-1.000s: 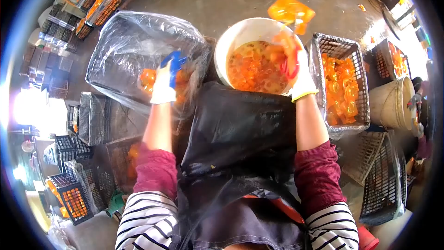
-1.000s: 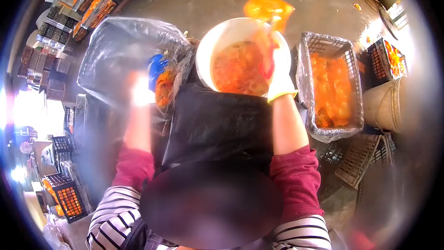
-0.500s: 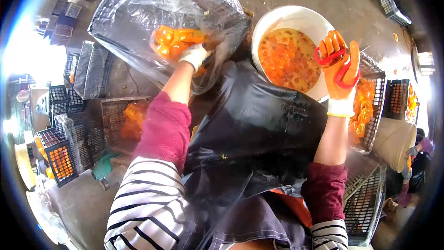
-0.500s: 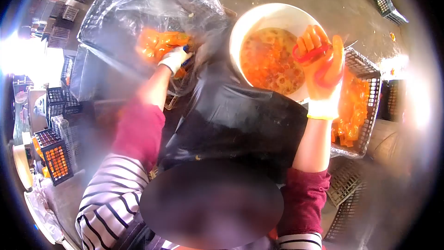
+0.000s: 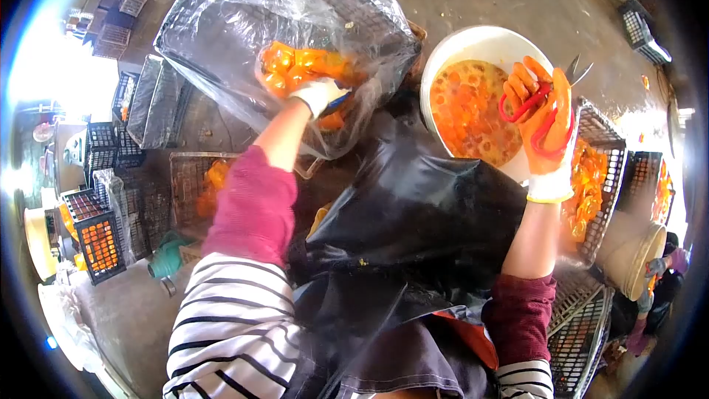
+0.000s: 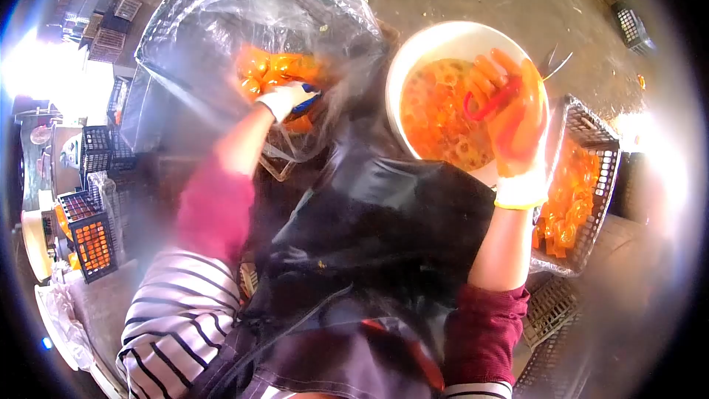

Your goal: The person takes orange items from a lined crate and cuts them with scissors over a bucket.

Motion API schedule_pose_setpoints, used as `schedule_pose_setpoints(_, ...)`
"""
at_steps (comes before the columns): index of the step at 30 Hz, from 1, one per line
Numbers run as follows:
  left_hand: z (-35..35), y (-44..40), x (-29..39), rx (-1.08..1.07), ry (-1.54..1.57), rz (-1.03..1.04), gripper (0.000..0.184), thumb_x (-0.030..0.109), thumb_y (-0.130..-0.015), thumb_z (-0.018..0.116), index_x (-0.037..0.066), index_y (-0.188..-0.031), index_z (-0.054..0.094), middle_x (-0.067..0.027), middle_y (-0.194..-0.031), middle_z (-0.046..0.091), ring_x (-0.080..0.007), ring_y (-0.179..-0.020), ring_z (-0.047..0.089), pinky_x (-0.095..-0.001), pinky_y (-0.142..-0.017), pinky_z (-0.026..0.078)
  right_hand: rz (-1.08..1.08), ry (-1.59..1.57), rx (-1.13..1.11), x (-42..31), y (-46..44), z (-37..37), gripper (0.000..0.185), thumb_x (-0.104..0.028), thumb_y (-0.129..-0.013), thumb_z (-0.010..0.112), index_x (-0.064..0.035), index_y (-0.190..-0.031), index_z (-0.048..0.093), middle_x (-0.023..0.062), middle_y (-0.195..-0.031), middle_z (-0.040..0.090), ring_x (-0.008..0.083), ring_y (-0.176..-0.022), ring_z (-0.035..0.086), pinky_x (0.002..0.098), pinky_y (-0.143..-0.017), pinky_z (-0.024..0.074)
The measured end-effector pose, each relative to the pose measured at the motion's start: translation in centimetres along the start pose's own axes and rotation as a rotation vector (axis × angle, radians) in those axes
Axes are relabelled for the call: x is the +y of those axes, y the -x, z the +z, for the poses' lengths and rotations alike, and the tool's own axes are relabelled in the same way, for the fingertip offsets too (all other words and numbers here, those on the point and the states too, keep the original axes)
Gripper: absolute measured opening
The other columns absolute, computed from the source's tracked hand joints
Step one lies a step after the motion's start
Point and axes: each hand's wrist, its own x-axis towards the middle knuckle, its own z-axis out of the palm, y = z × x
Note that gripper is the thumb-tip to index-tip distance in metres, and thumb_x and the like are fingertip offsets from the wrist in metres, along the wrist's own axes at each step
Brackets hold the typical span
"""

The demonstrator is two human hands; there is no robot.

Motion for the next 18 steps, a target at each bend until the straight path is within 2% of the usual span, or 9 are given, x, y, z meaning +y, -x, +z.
schedule_pose_setpoints(2, -3.6, 4.4, -0.2, 0.080, -0.158, 0.070, 0.067, 0.058, -0.090, 0.041, 0.006, -0.134, 0.044, -0.0183, -0.128, 0.053, -0.0312, -0.118, 0.051, -0.0399, -0.101, 0.039, -0.016, 0.044, 0.007, -0.1, 0.4, 0.4, 0.047, -0.032, -0.096, 0.049, 0.0095, -0.119, 0.048, 0.0215, -0.109, 0.057, 0.0272, -0.094, 0.055, 0.0375, -0.086, 0.0441)
schedule_pose_setpoints(3, -4.8, 5.5, -1.1, 0.110, -0.210, -0.007, 0.071, 0.058, -0.089, 0.042, 0.004, -0.135, 0.042, -0.0187, -0.127, 0.053, -0.0320, -0.115, 0.053, -0.0408, -0.098, 0.042, -0.023, 0.066, 0.001, 0.0, 0.6, 0.5, 0.047, -0.032, -0.095, 0.049, 0.0089, -0.119, 0.049, 0.0214, -0.110, 0.057, 0.0273, -0.094, 0.055, 0.0376, -0.086, 0.0441)
schedule_pose_setpoints(5, -6.8, 8.5, -1.5, 0.057, -0.625, -0.107, 0.058, 0.048, -0.090, 0.047, 0.002, -0.126, 0.053, -0.0180, -0.115, 0.062, -0.0313, -0.107, 0.059, -0.0400, -0.092, 0.046, -0.047, 0.077, 0.019, 0.0, 0.9, 0.5, 0.042, -0.028, -0.096, 0.048, 0.0066, -0.120, 0.047, 0.0210, -0.115, 0.056, 0.0295, -0.099, 0.056, 0.0408, -0.088, 0.0456)
schedule_pose_setpoints(8, -7.6, 10.1, -1.2, -0.297, -0.755, 0.074, 0.041, 0.035, -0.089, 0.050, 0.003, -0.108, 0.066, -0.0143, -0.103, 0.068, -0.0299, -0.097, 0.065, -0.0404, -0.085, 0.050, -0.067, 0.035, 0.051, -0.2, 1.5, 1.0, 0.037, -0.024, -0.097, 0.047, 0.0050, -0.121, 0.046, 0.0210, -0.117, 0.056, 0.0333, -0.108, 0.055, 0.0433, -0.091, 0.0475)
schedule_pose_setpoints(11, -3.8, 7.2, -4.9, -0.061, -0.797, -0.073, 0.032, 0.028, -0.088, 0.049, 0.006, -0.095, 0.072, -0.0133, -0.100, 0.069, -0.0278, -0.094, 0.067, -0.0400, -0.081, 0.051, -0.109, 0.069, 0.073, -0.2, 1.7, 0.0, 0.038, -0.025, -0.097, 0.049, 0.0041, -0.121, 0.047, 0.0213, -0.118, 0.055, 0.0345, -0.110, 0.055, 0.0427, -0.089, 0.0490)
schedule_pose_setpoints(12, -4.1, 7.7, -4.5, 0.011, -0.735, -0.102, 0.032, 0.027, -0.088, 0.048, 0.007, -0.098, 0.071, -0.0144, -0.099, 0.069, -0.0280, -0.090, 0.067, -0.0410, -0.076, 0.052, -0.182, 0.122, 0.090, -0.1, 1.9, -0.1, 0.038, -0.026, -0.096, 0.050, 0.0036, -0.121, 0.047, 0.0198, -0.119, 0.055, 0.0351, -0.112, 0.055, 0.0432, -0.086, 0.0503)
schedule_pose_setpoints(15, -5.3, 9.8, -4.5, 0.283, -0.439, -0.026, 0.032, 0.026, -0.089, 0.049, 0.005, -0.099, 0.070, -0.0151, -0.094, 0.069, -0.0291, -0.087, 0.067, -0.0427, -0.072, 0.052, -0.089, 0.045, 0.099, -0.8, 2.4, -0.4, 0.039, -0.026, -0.096, 0.051, 0.0032, -0.121, 0.047, 0.0179, -0.120, 0.056, 0.0342, -0.112, 0.055, 0.0428, -0.086, 0.0505)
schedule_pose_setpoints(16, -4.6, 9.0, -6.1, 0.493, -0.014, -0.018, 0.031, 0.026, -0.091, 0.050, 0.003, -0.098, 0.068, -0.0115, -0.088, 0.070, -0.0239, -0.080, 0.067, -0.0388, -0.067, 0.051, -0.073, 0.042, 0.091, -0.9, 2.3, -0.4, 0.039, -0.026, -0.096, 0.050, 0.0030, -0.121, 0.047, 0.0164, -0.122, 0.055, 0.0331, -0.113, 0.055, 0.0415, -0.085, 0.0508)
schedule_pose_setpoints(18, -6.5, 7.5, -8.3, 0.481, 0.598, 0.040, 0.030, 0.026, -0.091, 0.051, 0.002, -0.099, 0.068, -0.0094, -0.084, 0.069, -0.0186, -0.074, 0.066, -0.0333, -0.064, 0.051, -0.053, 0.025, 0.028, -0.7, 2.7, -0.7, 0.039, -0.027, -0.096, 0.050, 0.0026, -0.122, 0.047, 0.0163, -0.122, 0.055, 0.0315, -0.112, 0.056, 0.0392, -0.085, 0.0502)
